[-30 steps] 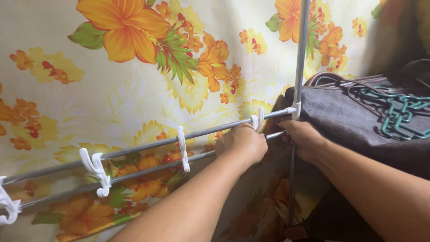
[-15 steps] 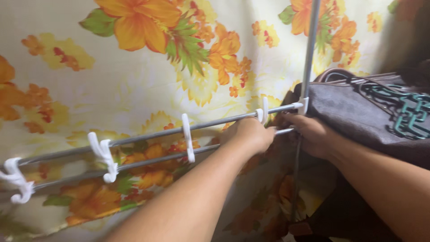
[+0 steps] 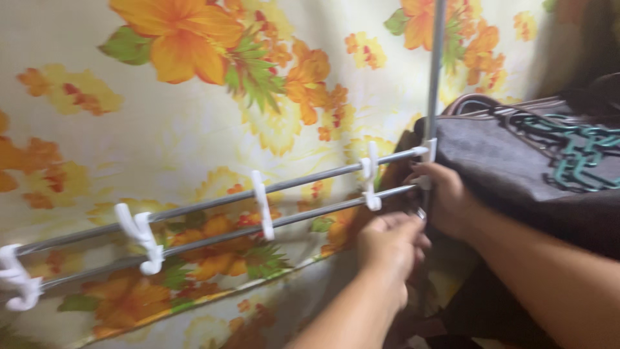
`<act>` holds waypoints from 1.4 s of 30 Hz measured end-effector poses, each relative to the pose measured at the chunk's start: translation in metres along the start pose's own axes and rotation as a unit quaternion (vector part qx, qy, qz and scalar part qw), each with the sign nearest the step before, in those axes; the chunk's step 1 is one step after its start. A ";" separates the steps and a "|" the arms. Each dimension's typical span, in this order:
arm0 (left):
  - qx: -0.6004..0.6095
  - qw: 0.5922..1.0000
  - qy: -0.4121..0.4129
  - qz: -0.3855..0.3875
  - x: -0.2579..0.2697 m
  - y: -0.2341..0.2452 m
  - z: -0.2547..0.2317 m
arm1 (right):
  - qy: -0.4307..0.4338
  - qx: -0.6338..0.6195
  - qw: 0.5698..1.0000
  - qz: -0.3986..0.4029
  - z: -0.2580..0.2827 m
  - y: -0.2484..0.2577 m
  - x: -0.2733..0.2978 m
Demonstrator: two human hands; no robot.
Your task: The person assembles a metal clothes rack by connecting horizontal bars to vertical poles using white plastic clips. They then hang several bags and a plush toy on the rack's hooks.
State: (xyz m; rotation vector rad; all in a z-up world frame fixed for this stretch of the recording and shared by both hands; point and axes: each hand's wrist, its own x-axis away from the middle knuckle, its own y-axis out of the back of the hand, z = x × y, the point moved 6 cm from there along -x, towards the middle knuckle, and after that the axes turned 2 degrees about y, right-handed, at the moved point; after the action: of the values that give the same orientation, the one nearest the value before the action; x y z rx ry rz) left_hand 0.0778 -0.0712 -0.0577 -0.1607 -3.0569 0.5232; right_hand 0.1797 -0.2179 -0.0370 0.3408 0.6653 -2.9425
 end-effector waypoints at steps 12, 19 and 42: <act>0.249 0.960 -0.122 -0.020 -0.057 -0.027 0.000 | -0.002 0.099 0.994 -0.053 0.000 -0.006 0.013; 0.245 0.956 -0.159 -0.027 -0.063 -0.030 -0.002 | 0.013 0.073 0.997 0.009 -0.004 -0.004 0.006; 0.201 0.957 -0.200 -0.057 -0.070 -0.023 -0.004 | -0.012 0.052 0.997 0.050 -0.002 -0.013 0.006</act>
State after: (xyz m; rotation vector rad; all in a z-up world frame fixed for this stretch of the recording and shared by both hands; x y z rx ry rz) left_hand 0.1450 -0.0986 -0.0474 0.1548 -3.2079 1.2904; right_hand 0.1725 -0.2054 -0.0344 0.3385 0.4788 -2.8858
